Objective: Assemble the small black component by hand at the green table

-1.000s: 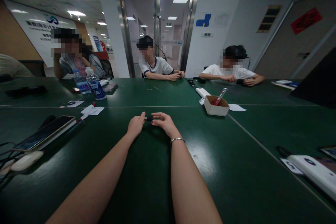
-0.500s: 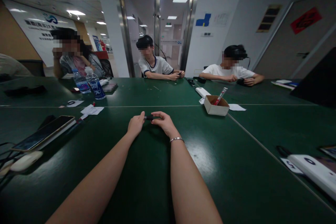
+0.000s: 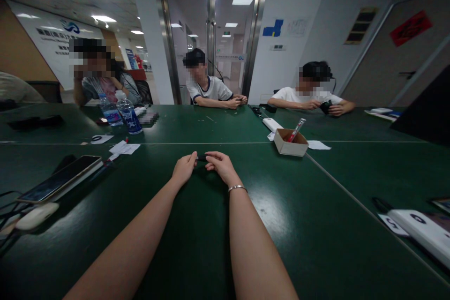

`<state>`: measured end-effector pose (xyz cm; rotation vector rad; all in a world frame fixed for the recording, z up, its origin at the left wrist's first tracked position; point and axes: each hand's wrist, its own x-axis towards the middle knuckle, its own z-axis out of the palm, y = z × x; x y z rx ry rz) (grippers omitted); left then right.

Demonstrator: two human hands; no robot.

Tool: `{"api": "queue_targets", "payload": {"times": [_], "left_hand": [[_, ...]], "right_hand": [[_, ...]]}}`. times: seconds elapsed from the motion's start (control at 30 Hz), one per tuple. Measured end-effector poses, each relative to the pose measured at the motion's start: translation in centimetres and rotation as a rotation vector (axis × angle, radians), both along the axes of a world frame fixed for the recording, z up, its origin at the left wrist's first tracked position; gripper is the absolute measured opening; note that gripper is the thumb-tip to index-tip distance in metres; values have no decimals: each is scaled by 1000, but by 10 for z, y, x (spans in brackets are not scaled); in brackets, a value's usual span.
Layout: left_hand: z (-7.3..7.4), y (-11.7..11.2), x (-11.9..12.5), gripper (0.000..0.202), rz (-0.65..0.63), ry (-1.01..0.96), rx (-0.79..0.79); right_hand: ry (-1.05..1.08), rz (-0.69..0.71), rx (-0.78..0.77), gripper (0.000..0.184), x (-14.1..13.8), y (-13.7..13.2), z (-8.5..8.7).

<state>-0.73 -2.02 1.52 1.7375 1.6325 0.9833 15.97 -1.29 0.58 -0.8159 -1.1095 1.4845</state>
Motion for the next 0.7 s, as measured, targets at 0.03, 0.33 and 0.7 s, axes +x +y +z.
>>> {"api": "queue_targets", "payload": {"times": [0.03,0.33,0.7], "left_hand": [[-2,1,0,51,-8,-8,15],[-13,7,-2,35,-50,-78,57],[-15,11,-1,17,-125,-254,133]], "right_hand": [[3,-10,-4,30,0,0,0],[35,-73,-36,33,-1,2,-1],[60,-62,-36,34,0,3,-3]]}}
